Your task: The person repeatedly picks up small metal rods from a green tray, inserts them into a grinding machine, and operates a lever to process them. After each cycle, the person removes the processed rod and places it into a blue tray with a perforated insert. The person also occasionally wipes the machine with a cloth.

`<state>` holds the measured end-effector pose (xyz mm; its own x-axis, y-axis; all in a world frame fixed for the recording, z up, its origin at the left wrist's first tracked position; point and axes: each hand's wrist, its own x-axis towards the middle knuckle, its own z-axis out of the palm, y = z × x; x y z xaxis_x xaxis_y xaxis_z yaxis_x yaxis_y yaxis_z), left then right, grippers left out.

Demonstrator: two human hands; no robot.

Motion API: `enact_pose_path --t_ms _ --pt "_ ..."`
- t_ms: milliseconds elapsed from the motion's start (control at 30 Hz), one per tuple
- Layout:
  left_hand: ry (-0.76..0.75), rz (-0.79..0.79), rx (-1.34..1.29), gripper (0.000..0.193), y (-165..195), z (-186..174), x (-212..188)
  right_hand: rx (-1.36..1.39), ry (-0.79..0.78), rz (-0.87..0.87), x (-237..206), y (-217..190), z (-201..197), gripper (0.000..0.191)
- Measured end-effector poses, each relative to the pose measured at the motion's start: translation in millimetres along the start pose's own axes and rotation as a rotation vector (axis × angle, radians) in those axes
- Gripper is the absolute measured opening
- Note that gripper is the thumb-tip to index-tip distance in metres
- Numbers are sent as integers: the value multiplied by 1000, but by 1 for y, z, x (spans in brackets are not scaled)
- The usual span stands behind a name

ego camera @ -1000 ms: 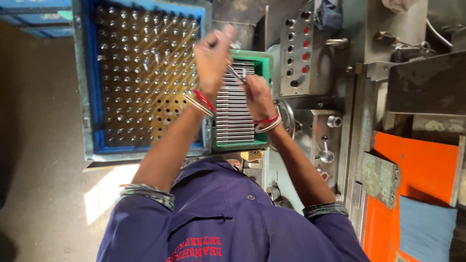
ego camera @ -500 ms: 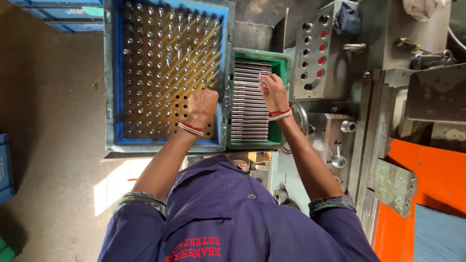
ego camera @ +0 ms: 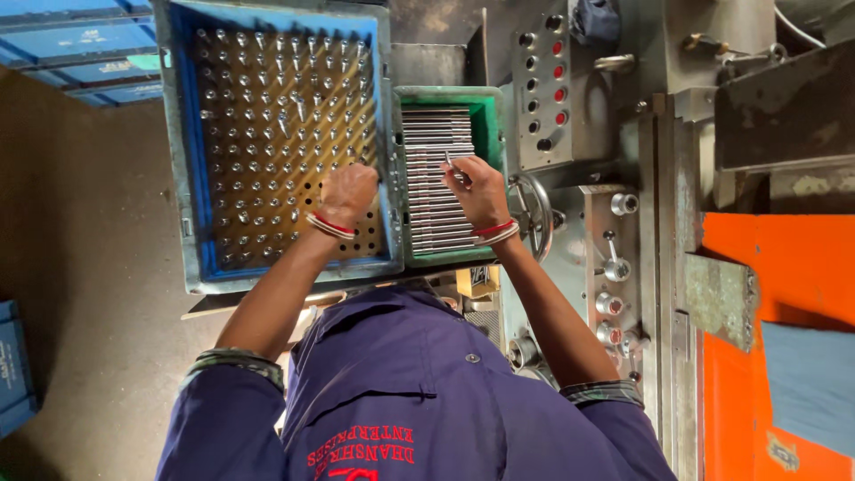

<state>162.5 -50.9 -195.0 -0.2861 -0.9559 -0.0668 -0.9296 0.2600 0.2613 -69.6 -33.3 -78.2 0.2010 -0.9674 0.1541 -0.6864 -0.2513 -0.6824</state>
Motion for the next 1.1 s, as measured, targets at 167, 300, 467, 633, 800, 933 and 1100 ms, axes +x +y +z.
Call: enact_pose_path --t_ms 167,300,467,633,800,933,1100 --pt "-45 53 -57 50 -1 -99 -20 64 -28 -163 -6 -11 -4 26" --pt "-112 -3 -493 43 -12 -175 -25 59 -165 -292 -5 -34 -3 29" --pt "-23 -187 -1405 45 3 -152 -13 270 -201 60 -25 -66 -31 23" --pt "-189 -343 -2132 17 40 -103 8 -94 -67 12 -48 -83 -67 26" --pt "-518 -204 -2169 18 92 -91 15 -336 146 -49 -74 -88 -73 23" --pt "-569 -454 -2291 25 134 -89 20 -397 258 -94 -99 -89 -74 16" --pt "-226 -65 -2002 14 185 -93 11 -256 206 55 -125 -83 -87 26"
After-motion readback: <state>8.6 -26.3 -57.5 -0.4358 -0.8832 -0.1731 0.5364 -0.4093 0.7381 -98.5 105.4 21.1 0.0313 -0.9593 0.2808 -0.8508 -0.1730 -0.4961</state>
